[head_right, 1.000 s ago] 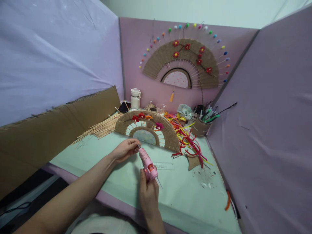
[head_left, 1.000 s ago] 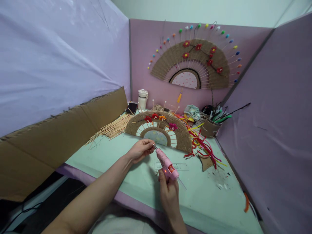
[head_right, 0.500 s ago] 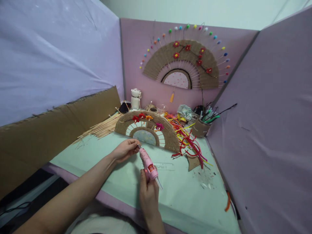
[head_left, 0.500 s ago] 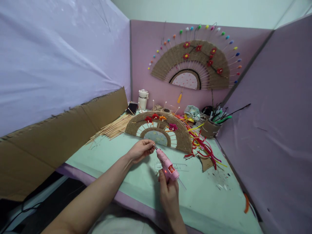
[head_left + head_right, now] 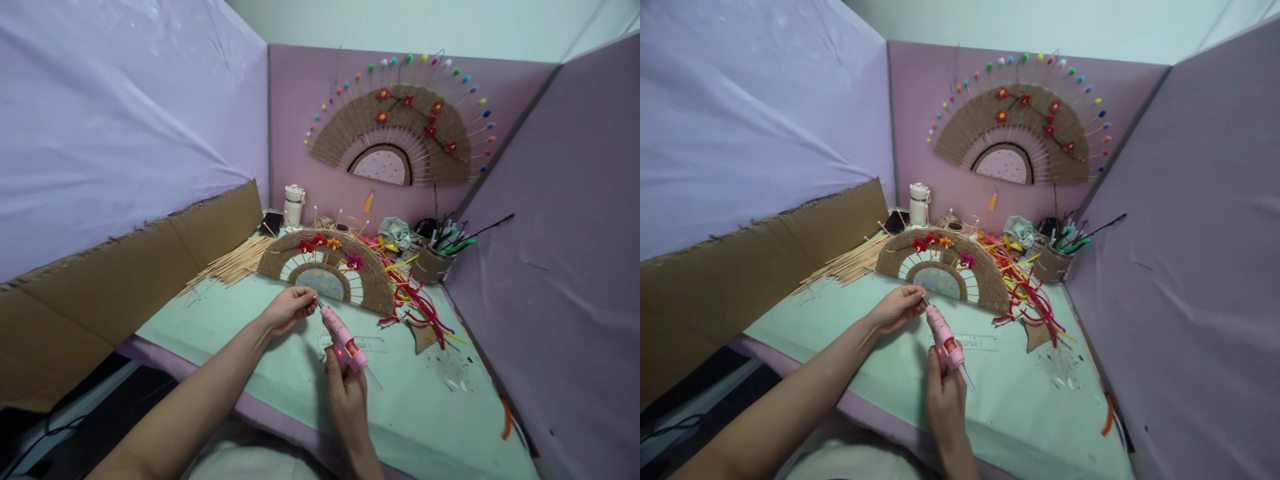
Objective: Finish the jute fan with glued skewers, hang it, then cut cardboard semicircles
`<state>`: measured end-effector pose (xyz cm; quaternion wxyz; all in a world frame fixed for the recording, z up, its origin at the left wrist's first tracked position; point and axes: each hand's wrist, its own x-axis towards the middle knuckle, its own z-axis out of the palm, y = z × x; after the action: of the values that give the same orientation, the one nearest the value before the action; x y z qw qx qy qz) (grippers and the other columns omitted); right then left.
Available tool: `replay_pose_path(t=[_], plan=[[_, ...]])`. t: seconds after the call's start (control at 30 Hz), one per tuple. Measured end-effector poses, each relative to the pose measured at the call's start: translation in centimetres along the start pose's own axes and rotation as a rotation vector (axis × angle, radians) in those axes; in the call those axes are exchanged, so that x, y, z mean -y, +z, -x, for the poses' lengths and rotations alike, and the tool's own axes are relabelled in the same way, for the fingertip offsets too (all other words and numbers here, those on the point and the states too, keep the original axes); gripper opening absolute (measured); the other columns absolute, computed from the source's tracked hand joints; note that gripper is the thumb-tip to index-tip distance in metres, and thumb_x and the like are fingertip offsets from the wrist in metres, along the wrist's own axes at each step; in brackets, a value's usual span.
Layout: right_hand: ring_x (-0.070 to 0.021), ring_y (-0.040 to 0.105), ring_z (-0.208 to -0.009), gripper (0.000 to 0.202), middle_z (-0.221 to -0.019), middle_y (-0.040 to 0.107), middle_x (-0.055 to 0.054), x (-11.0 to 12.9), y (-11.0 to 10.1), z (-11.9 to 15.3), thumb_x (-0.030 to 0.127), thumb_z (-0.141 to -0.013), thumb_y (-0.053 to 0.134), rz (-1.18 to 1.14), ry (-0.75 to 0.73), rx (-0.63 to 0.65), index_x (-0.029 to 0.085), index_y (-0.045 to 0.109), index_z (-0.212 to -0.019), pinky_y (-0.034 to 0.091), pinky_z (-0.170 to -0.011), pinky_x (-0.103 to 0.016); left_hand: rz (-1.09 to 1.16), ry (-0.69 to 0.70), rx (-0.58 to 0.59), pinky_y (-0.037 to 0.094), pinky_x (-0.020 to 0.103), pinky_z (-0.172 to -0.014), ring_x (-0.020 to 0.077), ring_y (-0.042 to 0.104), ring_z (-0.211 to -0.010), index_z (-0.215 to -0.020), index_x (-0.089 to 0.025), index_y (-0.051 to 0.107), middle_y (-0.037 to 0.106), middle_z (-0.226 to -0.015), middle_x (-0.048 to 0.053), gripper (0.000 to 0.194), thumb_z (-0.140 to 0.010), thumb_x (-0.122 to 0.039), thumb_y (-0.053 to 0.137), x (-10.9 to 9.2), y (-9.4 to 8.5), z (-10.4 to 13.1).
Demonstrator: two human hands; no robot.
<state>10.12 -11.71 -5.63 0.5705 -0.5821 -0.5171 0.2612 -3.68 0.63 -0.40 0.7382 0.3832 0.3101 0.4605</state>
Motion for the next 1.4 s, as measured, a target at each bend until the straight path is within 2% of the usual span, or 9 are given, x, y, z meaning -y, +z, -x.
replay_pose_path(t=[0.17, 0.37, 0.5, 0.63, 0.77, 0.87, 0.97, 1.17, 1.4], plan=[[-0.0216, 0.064, -0.073, 0.039, -0.081, 0.070, -0.008, 0.2, -0.3, 0.1, 0.050, -0.089, 0.051, -0.169, 0.052, 0.084, 0.017, 0.068, -0.098, 0.050, -0.069, -0.034, -0.006, 0.000, 0.001, 0.042, 0.018, -0.059, 0.0063, 0.053, -0.057, -0.070, -0.010, 0.067, 0.061, -0.064, 0.001, 0.037, -0.055, -0.036, 0.089, 0.0, -0.2, 0.1], [-0.0163, 0.061, -0.068, 0.026, -0.077, 0.067, -0.004, 1.9, -1.0, 0.4, 0.042, -0.092, 0.052, -0.376, -0.053, 0.058, 0.020, 0.064, -0.096, 0.048, -0.063, -0.028, -0.031, 0.021, -0.021, 0.041, 0.018, -0.059, 0.0063, 0.052, -0.058, -0.069, -0.010, 0.067, 0.060, -0.065, 0.002, 0.038, -0.055, -0.038, 0.088, 0.1, -0.5, -0.1], [-0.0158, 0.059, -0.063, 0.024, -0.074, 0.064, -0.003, 1.9, -2.0, 0.7, 0.040, -0.092, 0.053, -0.445, -0.109, 0.038, 0.021, 0.064, -0.101, 0.046, -0.056, -0.027, -0.182, 0.148, -0.129, 0.039, 0.020, -0.058, 0.0083, 0.051, -0.058, -0.070, -0.012, 0.069, 0.061, -0.063, 0.002, 0.037, -0.057, -0.042, 0.085, -0.4, -1.3, -0.3], [-0.0171, 0.058, -0.061, 0.024, -0.075, 0.063, -0.005, 0.8, -4.1, 0.5, 0.040, -0.088, 0.057, -0.386, -0.130, 0.016, 0.019, 0.065, -0.098, 0.045, -0.052, -0.027, -0.527, 0.384, -0.300, 0.040, 0.024, -0.059, 0.0118, 0.052, -0.060, -0.070, -0.015, 0.071, 0.063, -0.061, 0.001, 0.027, -0.063, -0.040, 0.078, -2.7, -3.8, 0.3], [-0.0171, 0.058, -0.065, 0.029, -0.074, 0.063, -0.004, 0.1, -6.2, -0.1, 0.045, -0.087, 0.059, -0.320, -0.017, -0.082, 0.018, 0.064, -0.097, 0.046, -0.059, -0.028, -0.702, 0.601, -0.541, 0.044, 0.026, -0.065, 0.0146, 0.057, -0.066, -0.070, -0.017, 0.071, 0.068, -0.069, 0.002, 0.020, -0.065, -0.036, 0.073, -6.6, -8.1, 0.6], [-0.0158, 0.056, -0.066, 0.034, -0.077, 0.063, -0.004, -0.2, -7.1, -0.4, 0.051, -0.087, 0.058, -0.272, 0.085, -0.122, 0.018, 0.062, -0.094, 0.045, -0.061, -0.027, -0.718, 0.650, -0.757, 0.046, 0.026, -0.067, 0.0157, 0.058, -0.070, -0.075, -0.017, 0.072, 0.071, -0.074, 0.003, 0.022, -0.065, -0.036, 0.070, -9.3, -11.3, -0.2], [-0.0157, 0.056, -0.067, 0.037, -0.077, 0.062, -0.003, -0.8, -7.5, -0.6, 0.054, -0.086, 0.058, -0.258, 0.126, -0.166, 0.018, 0.061, -0.091, 0.044, -0.064, -0.028, -0.747, 0.644, -0.830, 0.046, 0.027, -0.069, 0.0173, 0.060, -0.073, -0.075, -0.017, 0.073, 0.071, -0.075, 0.004, 0.023, -0.064, -0.037, 0.070, -10.9, -13.8, -1.4], [-0.0161, 0.056, -0.066, 0.039, -0.078, 0.062, -0.004, -1.4, -7.3, -1.1, 0.056, -0.085, 0.058, -0.288, 0.127, -0.175, 0.018, 0.059, -0.090, 0.043, -0.065, -0.030, -0.824, 0.576, -0.841, 0.046, 0.030, -0.073, 0.0208, 0.062, -0.077, -0.069, -0.016, 0.073, 0.073, -0.076, 0.007, 0.022, -0.060, -0.036, 0.073, -10.6, -16.6, -2.6], [-0.0183, 0.057, -0.069, 0.041, -0.077, 0.062, -0.005, -0.9, -7.3, -1.0, 0.058, -0.085, 0.058, -0.258, 0.138, -0.161, 0.017, 0.060, -0.089, 0.043, -0.067, -0.032, -0.834, 0.510, -0.847, 0.046, 0.031, -0.071, 0.0212, 0.062, -0.074, -0.070, -0.016, 0.074, 0.073, -0.076, 0.008, 0.029, -0.058, -0.042, 0.075, -9.3, -18.2, -3.2]])
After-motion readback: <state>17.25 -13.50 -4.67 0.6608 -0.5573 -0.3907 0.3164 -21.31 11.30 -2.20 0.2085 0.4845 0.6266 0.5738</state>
